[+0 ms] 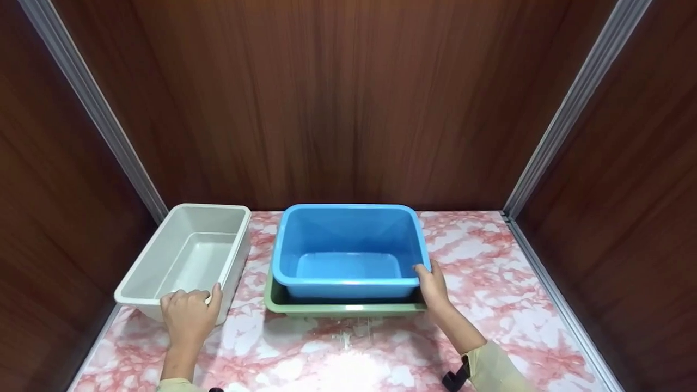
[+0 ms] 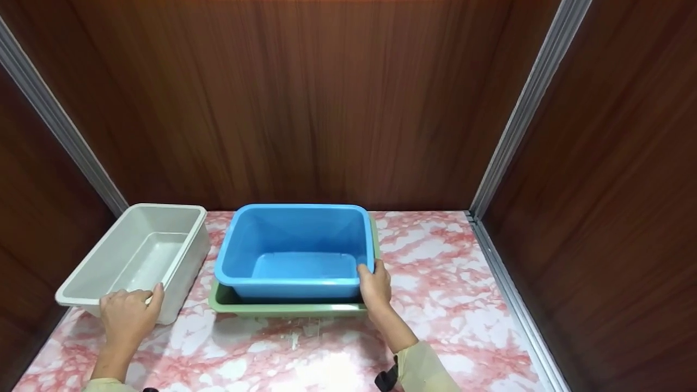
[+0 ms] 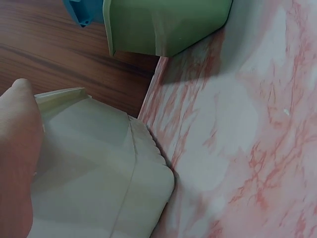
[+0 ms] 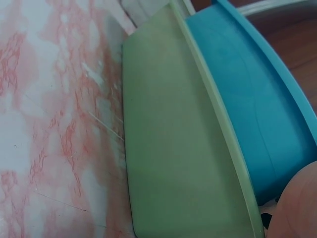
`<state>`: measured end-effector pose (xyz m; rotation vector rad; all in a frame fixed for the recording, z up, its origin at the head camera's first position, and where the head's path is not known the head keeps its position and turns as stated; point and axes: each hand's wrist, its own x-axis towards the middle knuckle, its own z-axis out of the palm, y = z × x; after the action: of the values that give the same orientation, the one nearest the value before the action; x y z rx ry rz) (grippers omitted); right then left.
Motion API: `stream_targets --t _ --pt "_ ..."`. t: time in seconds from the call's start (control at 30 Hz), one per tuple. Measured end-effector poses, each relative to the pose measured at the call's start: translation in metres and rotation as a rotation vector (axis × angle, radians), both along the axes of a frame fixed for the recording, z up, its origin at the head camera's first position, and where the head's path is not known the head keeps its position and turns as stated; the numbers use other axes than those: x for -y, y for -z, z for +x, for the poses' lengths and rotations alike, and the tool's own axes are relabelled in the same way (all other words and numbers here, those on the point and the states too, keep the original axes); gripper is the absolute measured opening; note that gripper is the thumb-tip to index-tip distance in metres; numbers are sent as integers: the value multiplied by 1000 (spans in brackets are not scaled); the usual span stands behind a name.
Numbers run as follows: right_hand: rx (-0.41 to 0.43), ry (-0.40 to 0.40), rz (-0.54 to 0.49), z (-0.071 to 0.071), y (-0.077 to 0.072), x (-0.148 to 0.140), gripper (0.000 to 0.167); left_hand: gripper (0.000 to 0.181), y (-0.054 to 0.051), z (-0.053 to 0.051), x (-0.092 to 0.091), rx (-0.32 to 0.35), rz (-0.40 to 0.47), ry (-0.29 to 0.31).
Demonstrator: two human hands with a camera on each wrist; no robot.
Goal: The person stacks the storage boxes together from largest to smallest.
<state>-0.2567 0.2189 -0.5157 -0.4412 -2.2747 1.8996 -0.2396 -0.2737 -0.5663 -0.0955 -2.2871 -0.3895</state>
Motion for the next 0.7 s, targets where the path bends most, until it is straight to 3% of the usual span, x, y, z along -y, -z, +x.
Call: stream_targets --t 0.2,0.7 --pt "-17 8 2 0 0 -3 52 41 -3 -1 -7 -62 -10 11" --pt "-18 -17 -18 1 4 -3 53 42 0 9 -12 -71 -24 12"
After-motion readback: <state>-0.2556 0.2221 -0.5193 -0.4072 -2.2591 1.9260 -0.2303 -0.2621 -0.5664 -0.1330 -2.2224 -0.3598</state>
